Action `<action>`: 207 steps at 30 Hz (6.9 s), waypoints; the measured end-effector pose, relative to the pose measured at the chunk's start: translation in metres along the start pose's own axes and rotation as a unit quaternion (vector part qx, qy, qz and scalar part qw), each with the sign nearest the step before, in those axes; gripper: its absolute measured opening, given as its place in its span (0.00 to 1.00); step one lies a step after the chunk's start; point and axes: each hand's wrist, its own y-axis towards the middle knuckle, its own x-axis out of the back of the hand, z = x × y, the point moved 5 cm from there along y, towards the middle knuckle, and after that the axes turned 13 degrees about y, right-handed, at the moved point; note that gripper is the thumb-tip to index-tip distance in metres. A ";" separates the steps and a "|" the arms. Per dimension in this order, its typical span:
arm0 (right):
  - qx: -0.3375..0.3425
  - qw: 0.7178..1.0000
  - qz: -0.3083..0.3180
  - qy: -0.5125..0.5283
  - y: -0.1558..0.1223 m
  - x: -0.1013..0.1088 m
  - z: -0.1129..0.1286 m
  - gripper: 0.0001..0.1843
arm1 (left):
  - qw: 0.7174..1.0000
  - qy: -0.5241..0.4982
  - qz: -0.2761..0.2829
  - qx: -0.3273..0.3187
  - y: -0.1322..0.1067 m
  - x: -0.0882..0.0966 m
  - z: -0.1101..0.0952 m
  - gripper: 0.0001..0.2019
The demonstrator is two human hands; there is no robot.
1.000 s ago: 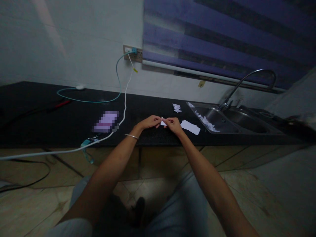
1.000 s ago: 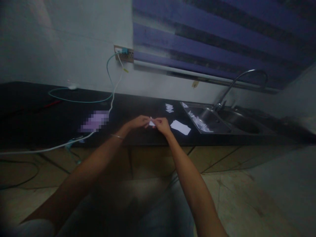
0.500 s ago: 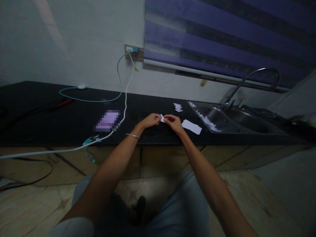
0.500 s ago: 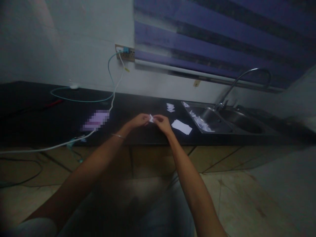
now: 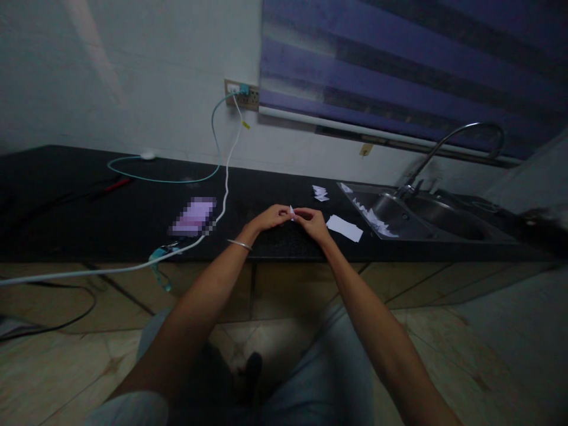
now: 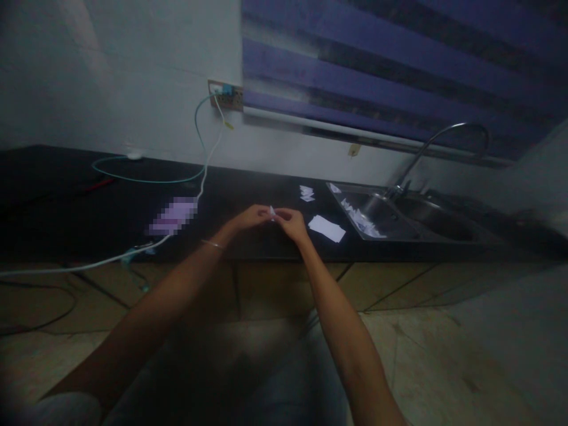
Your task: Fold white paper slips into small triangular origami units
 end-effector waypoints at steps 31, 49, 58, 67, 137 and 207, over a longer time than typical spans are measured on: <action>0.000 0.999 0.021 -0.043 -0.001 -0.006 0.007 0.12 | 0.989 0.111 -0.078 0.067 0.005 -0.001 0.009 0.23; -0.028 0.999 0.029 0.005 0.006 -0.004 -0.005 0.15 | 0.998 0.048 -0.026 0.045 0.001 -0.004 0.005 0.27; -0.030 0.999 0.031 0.027 0.006 -0.004 -0.007 0.14 | 0.995 0.071 -0.045 0.047 0.002 -0.004 0.008 0.18; -0.023 0.999 0.027 0.023 0.004 -0.002 -0.004 0.13 | 0.997 0.061 -0.020 0.034 0.004 -0.006 0.006 0.19; 0.007 0.993 -0.062 -0.096 0.052 0.006 0.006 0.09 | 0.989 -0.065 0.022 0.130 0.045 0.015 0.030 0.16; 0.063 0.958 0.009 -0.279 0.049 0.006 0.017 0.03 | 0.958 0.273 -0.022 0.088 0.037 0.013 0.010 0.18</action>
